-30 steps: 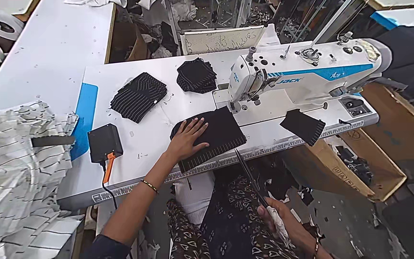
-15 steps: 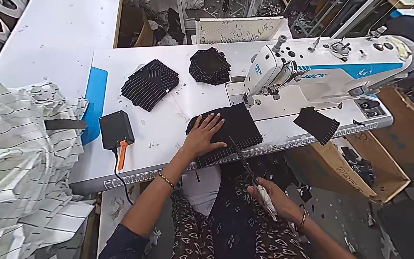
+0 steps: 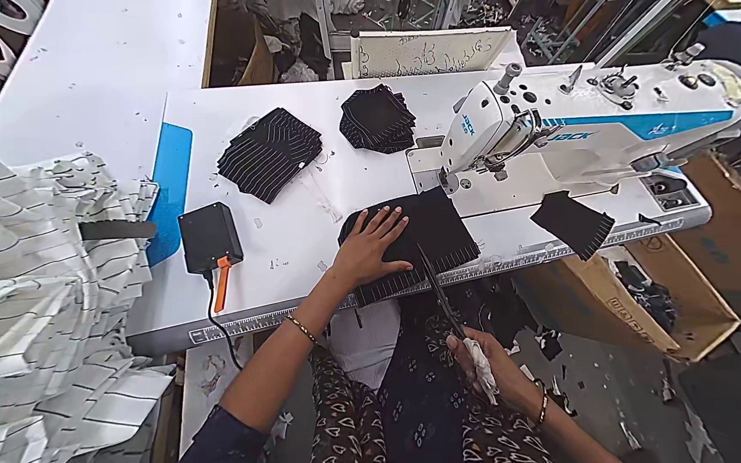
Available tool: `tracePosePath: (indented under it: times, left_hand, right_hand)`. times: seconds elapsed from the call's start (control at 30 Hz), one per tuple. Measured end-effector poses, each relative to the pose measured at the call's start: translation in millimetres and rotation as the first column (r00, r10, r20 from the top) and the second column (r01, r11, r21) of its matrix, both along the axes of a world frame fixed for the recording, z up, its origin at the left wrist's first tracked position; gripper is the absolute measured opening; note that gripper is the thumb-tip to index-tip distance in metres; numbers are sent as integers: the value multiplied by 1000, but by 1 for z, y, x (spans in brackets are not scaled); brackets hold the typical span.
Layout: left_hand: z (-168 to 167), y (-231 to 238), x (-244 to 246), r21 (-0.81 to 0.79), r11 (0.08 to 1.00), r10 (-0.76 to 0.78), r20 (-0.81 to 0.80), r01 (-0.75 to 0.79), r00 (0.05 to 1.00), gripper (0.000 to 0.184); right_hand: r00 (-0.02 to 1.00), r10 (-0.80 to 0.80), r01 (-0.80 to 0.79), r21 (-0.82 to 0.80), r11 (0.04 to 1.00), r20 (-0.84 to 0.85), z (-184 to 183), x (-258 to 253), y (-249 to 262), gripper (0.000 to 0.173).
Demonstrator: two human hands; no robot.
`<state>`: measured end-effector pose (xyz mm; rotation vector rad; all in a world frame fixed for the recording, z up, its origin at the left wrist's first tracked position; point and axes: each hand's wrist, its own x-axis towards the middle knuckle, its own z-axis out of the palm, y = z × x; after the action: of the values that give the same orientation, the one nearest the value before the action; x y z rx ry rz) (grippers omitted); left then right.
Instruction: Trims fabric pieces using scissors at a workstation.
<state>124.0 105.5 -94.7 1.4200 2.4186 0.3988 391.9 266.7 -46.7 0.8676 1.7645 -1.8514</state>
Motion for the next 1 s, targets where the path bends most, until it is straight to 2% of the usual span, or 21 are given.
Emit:
tracePosePath:
  times: [0.2,0.33,0.43,0.57,0.73,0.87,1.0]
  left_hand:
    - [4,1,4,-23,1000,-7,26,8,1000,103]
    - [2,2,5,-5,1000,-4,15,4,1000,104]
    - [2,2,5,-6,1000,-10,9,10,1000,106]
    - [5,2,6,-25,1000,4,24,-4,1000,113]
    - [6,3,6,-17,999,28,26,-27,999,117]
    - [3,2,7,46,998,45,6,-45,999,121]
    - [2,0,7,94,994,53,23,-55,998,119]
  right_hand:
    - [1000,20,-20,64,998,2,-1,-14,1,32]
    - [998,-66,66,-12,998,-16,3,-15,-4,29]
    - [998,-57,57,-84,995,-4,7,-27,-2,32]
    - [999,-33,32,-51,998,-4,5,-40,1,32]
    - [996,-90,90,-64,994,1,7,-40,0,29]
    - [998,-63,61,-99,993,-23,9,-56,3,33]
    - [998,-57,57,-38,998,5,7,-66,5,30]
